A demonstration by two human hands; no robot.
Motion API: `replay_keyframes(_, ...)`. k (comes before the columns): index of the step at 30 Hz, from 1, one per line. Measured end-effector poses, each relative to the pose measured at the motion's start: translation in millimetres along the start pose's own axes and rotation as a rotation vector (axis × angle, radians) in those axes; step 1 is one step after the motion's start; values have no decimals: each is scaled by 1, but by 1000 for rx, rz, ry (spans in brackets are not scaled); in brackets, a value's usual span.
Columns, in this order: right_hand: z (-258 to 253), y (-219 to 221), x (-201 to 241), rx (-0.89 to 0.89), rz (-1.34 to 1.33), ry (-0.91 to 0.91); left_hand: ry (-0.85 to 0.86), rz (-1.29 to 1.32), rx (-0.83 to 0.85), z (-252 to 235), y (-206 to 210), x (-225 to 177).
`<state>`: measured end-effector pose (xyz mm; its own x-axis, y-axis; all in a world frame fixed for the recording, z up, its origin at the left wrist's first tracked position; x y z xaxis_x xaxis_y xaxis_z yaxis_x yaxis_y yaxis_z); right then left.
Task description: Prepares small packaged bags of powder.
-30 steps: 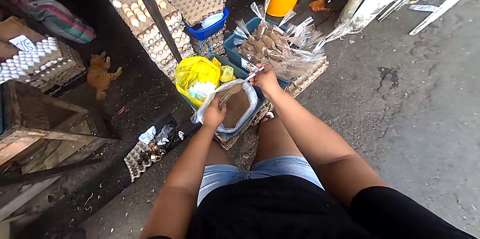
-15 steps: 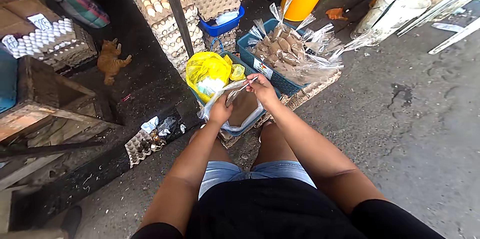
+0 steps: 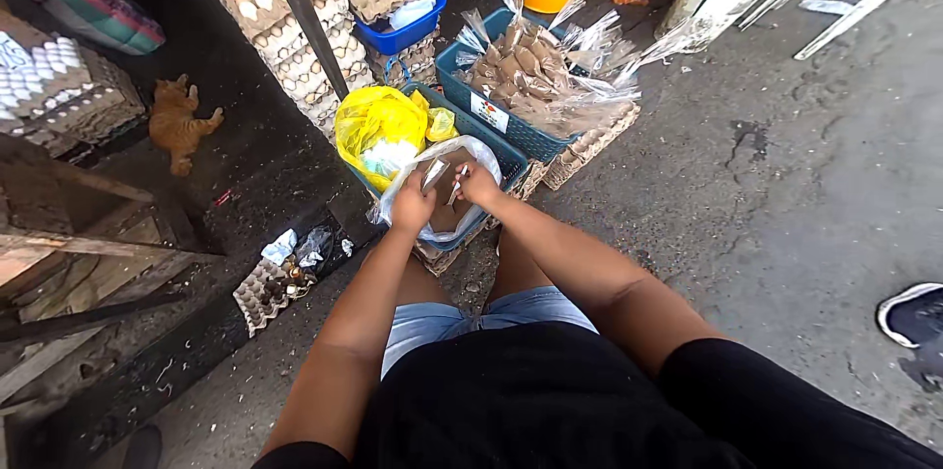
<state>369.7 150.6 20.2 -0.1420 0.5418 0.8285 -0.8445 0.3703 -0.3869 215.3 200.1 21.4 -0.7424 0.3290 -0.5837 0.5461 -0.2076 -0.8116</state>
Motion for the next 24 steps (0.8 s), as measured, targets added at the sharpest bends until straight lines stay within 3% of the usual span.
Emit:
replay_keyframes(7,-3,-24,10,-100,-208,42,-5,29,9,0,-2,-1)
replay_keyframes(17,5,-84,60,-317,-514,-103,-11,46,16,-1,-2,-1)
replay_keyframes(24,13,-46,58,-145,-452,-129,-6,69,22,-1,-2,1)
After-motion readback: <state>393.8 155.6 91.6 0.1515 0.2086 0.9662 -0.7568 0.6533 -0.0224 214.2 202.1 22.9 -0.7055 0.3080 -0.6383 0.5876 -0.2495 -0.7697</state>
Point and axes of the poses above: each hand's wrist, its own z-axis away from the middle knuckle, its own y-axis out of the palm, x = y × z, the point moved 1 cm from there along -z, towards the middle knuckle, and after that the axes turned 9 degrees about -x, right-handed, at the moved point
